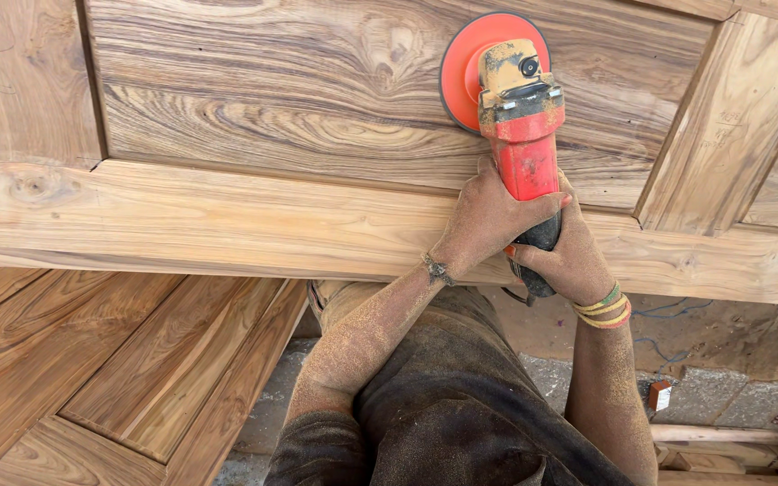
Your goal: The person uses a red angle grinder with a sanding disc to smooth the surface of a wooden door panel. The person moves the tool across the flat surfaces and edges of the panel, generating sawdust.
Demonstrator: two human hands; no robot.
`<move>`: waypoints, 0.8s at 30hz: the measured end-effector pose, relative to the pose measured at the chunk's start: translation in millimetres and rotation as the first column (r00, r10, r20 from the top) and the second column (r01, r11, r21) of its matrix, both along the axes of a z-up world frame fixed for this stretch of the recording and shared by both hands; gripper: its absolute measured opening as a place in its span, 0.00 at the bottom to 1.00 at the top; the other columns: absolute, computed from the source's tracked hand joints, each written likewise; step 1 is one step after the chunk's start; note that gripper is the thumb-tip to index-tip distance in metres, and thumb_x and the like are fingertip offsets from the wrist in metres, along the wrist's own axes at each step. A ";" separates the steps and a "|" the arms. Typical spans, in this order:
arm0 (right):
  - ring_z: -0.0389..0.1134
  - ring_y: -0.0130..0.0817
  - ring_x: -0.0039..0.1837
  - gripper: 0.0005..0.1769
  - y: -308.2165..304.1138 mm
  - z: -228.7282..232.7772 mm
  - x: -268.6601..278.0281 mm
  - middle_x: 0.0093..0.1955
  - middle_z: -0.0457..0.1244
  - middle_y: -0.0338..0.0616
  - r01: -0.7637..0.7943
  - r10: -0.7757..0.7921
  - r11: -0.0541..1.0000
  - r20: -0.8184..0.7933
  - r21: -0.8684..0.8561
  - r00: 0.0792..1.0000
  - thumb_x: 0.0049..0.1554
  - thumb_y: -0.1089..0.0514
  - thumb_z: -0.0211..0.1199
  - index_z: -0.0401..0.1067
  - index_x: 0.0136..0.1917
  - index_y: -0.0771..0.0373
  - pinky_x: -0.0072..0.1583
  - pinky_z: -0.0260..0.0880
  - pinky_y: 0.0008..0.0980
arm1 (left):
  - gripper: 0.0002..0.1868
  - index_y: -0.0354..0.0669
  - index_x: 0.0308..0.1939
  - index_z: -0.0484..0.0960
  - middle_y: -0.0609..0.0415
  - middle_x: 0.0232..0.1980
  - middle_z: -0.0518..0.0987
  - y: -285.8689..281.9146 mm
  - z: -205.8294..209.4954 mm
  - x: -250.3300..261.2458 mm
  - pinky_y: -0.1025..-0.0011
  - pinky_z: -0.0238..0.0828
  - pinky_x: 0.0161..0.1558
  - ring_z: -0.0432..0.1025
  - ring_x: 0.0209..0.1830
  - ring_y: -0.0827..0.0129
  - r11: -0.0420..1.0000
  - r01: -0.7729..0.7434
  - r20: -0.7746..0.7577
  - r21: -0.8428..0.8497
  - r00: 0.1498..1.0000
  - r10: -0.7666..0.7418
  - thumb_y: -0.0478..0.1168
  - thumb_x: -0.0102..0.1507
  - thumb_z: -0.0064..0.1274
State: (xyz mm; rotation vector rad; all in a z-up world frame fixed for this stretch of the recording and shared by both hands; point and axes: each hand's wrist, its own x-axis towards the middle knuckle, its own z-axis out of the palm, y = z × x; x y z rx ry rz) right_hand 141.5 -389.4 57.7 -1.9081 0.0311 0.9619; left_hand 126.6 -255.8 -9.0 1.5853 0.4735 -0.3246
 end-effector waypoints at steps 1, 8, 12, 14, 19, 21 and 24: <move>0.68 0.27 0.40 0.59 -8.1 0.3 -0.8 0.52 0.63 0.46 0.029 -0.029 0.999 -0.009 -0.026 1.000 0.41 0.64 0.68 0.43 0.81 0.62 0.38 0.72 0.31 | 0.46 0.29 0.59 0.71 0.36 0.49 0.81 -9.3 -0.8 1.6 0.60 0.80 0.47 0.81 0.48 0.49 1.000 0.020 0.008 -0.004 1.000 -0.020 0.61 0.49 0.66; 0.68 0.30 0.48 0.38 -89.9 -16.6 -8.2 0.54 0.64 0.48 0.104 -0.103 0.995 0.202 0.003 0.974 0.51 0.67 0.67 0.54 0.71 0.69 0.47 0.72 0.33 | 0.48 0.25 0.56 0.69 0.36 0.48 0.81 -84.4 -9.8 27.6 0.59 0.83 0.45 0.83 0.46 0.48 0.986 0.163 -0.051 -0.019 0.985 -0.164 0.62 0.48 0.66; 0.68 0.32 0.42 0.32 -128.6 -18.1 -19.3 0.50 0.64 0.46 0.372 -0.381 0.920 0.060 0.122 0.923 0.51 0.67 0.63 0.55 0.67 0.66 0.42 0.72 0.34 | 0.42 0.31 0.53 0.79 0.36 0.44 0.85 -132.3 -18.4 42.2 0.58 0.78 0.47 0.82 0.45 0.47 0.961 0.268 0.148 -0.066 0.955 -0.256 0.64 0.48 0.60; 0.69 0.32 0.46 0.29 -137.5 -18.3 -22.8 0.52 0.64 0.45 0.413 -0.430 0.896 0.091 0.162 0.898 0.54 0.66 0.62 0.58 0.67 0.67 0.45 0.73 0.33 | 0.44 0.28 0.53 0.78 0.34 0.45 0.84 -152.8 -24.8 46.8 0.57 0.77 0.47 0.81 0.45 0.45 0.965 0.258 0.229 -0.041 0.943 -0.242 0.63 0.47 0.61; 0.69 0.33 0.46 0.27 -114.3 -28.3 -34.6 0.51 0.64 0.45 0.448 -0.477 0.858 0.069 0.251 0.876 0.56 0.65 0.61 0.60 0.67 0.67 0.45 0.72 0.33 | 0.52 0.16 0.52 0.72 0.29 0.45 0.81 -139.0 -39.4 49.3 0.61 0.81 0.47 0.82 0.45 0.46 0.922 0.383 0.115 0.057 0.915 -0.387 0.65 0.47 0.66; 0.69 0.34 0.45 0.26 -88.9 -35.3 -39.3 0.50 0.64 0.46 0.457 -0.482 0.852 0.042 0.254 0.875 0.55 0.65 0.62 0.60 0.66 0.69 0.44 0.73 0.33 | 0.51 0.19 0.52 0.73 0.30 0.45 0.81 -108.2 -35.3 42.1 0.61 0.81 0.47 0.82 0.44 0.47 0.922 0.382 0.108 0.065 0.916 -0.387 0.66 0.47 0.65; 0.67 0.33 0.39 0.26 -35.6 -42.1 -41.8 0.46 0.64 0.46 0.426 -0.429 0.880 -0.034 0.208 0.903 0.53 0.64 0.63 0.61 0.63 0.69 0.39 0.72 0.35 | 0.45 0.27 0.51 0.77 0.33 0.44 0.82 -30.7 -21.9 26.5 0.59 0.79 0.45 0.82 0.43 0.47 0.946 0.318 0.103 0.060 0.941 -0.323 0.65 0.47 0.62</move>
